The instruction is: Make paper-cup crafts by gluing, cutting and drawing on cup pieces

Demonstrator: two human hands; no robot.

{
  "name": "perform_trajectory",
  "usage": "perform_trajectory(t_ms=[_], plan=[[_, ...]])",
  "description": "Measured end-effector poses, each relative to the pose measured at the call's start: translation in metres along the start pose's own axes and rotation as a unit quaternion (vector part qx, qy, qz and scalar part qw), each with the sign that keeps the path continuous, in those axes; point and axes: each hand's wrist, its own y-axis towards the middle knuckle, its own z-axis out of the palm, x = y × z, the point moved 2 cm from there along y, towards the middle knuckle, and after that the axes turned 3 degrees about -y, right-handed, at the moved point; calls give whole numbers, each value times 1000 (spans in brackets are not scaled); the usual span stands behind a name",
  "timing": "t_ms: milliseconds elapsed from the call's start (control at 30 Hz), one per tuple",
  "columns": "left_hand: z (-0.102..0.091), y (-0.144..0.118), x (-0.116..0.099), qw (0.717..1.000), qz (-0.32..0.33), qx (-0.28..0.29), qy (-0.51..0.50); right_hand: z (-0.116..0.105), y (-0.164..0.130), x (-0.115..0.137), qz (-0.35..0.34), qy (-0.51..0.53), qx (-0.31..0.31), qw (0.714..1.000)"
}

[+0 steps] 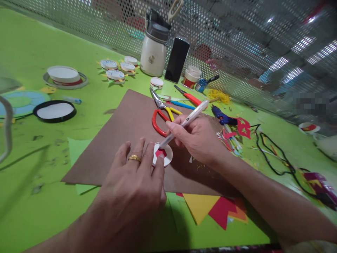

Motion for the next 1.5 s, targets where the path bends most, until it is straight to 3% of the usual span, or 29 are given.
perform_trajectory(t_ms=[500,1167,1367,1500], plan=[[-3,1,1,1000,4,11,8,-4,-5,5,-2,-11,-53,999],[-8,8,3,1000,5,14,-15,-3,-24,2,-16,-23,1,1000],[-18,14,11,994,-47,23,-101,-2,-23,4,-45,-56,-7,997],[-26,23,26,979,-56,81,-179,-2,-23,2,-39,-54,-15,998]])
